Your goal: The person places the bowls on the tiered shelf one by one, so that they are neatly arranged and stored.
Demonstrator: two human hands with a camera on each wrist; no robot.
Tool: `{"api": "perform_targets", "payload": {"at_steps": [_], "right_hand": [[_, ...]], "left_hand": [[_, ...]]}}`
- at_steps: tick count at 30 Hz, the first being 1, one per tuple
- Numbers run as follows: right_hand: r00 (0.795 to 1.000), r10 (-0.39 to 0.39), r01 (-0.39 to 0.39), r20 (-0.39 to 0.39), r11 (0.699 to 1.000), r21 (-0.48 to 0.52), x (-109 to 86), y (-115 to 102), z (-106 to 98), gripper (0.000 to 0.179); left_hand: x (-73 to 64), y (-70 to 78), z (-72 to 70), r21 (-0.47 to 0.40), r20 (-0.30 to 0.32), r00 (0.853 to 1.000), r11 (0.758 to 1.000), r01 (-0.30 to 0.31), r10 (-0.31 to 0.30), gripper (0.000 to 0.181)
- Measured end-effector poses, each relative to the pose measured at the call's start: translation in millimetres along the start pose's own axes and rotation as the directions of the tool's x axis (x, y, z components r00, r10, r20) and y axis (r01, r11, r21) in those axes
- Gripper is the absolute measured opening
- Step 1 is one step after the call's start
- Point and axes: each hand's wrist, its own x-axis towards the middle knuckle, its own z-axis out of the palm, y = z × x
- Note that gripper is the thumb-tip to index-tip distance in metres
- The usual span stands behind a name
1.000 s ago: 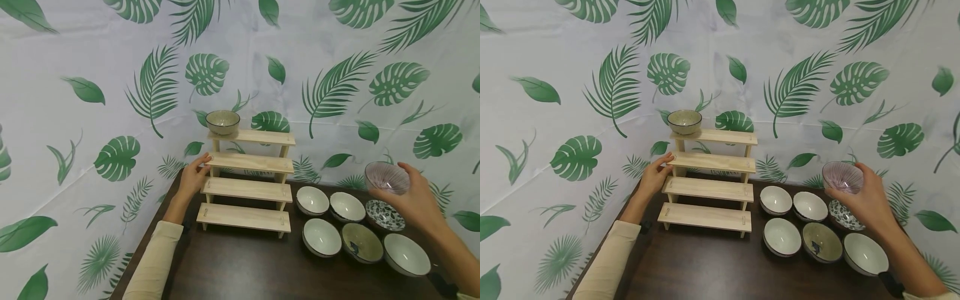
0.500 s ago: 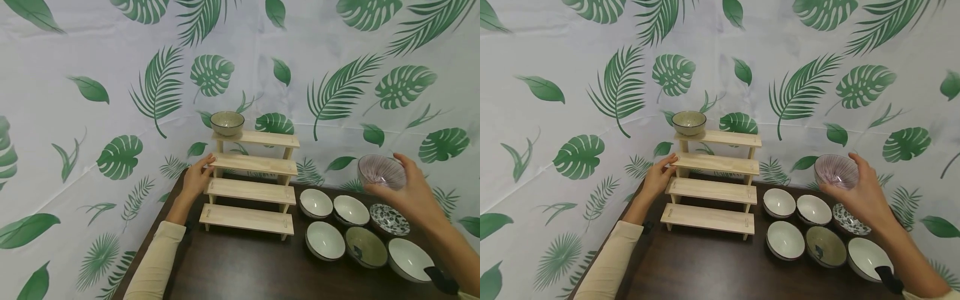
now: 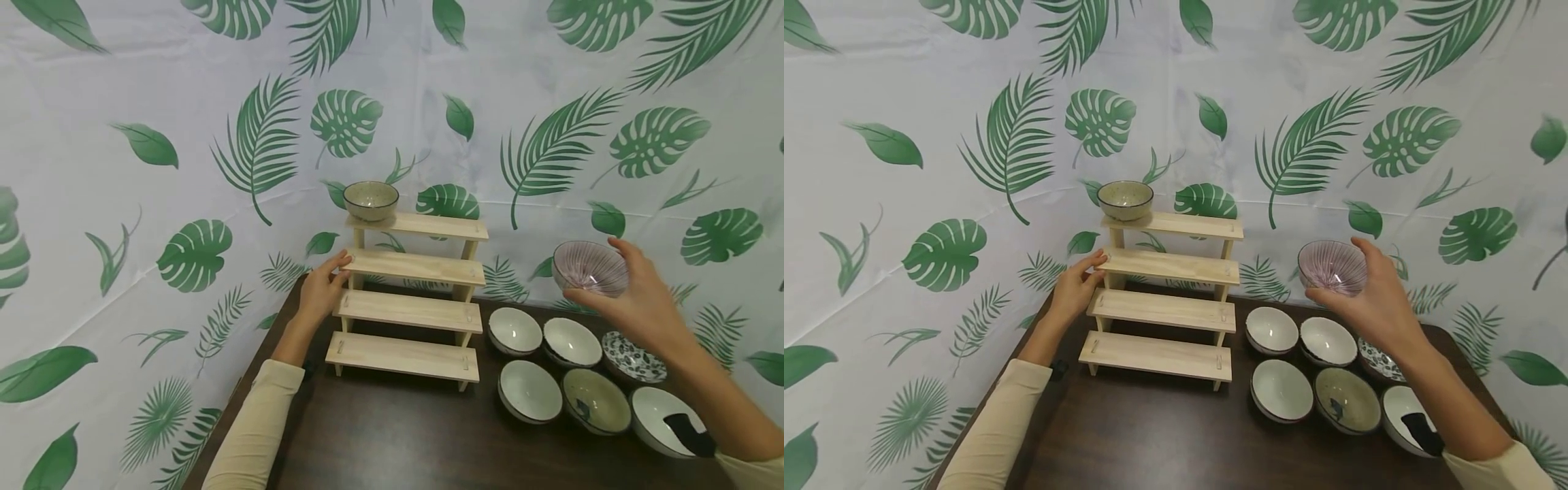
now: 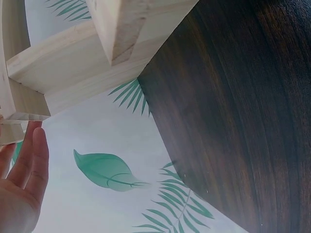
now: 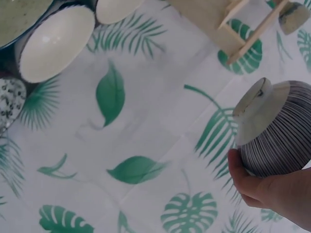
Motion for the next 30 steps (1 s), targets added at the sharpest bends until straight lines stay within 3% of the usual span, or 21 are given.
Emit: {"api": "perform_targets", "payload": {"at_steps": [15, 30], "right_hand": [[0.999, -0.054, 0.054, -0.004, 0.998, 0.035, 20.8, -34, 26, 0.117], [0.997, -0.077, 0.078, -0.008, 0.993, 0.088, 50.5, -47, 43, 0.113]], "left_hand": [[-0.8, 1.4, 0.6, 0.019, -0.010, 1.000, 1.000, 0.001, -0.001, 0.038], [-1.8, 3.2, 0.8, 0.022, -0.004, 1.000, 1.000, 0.014, -0.014, 0.038]]}}
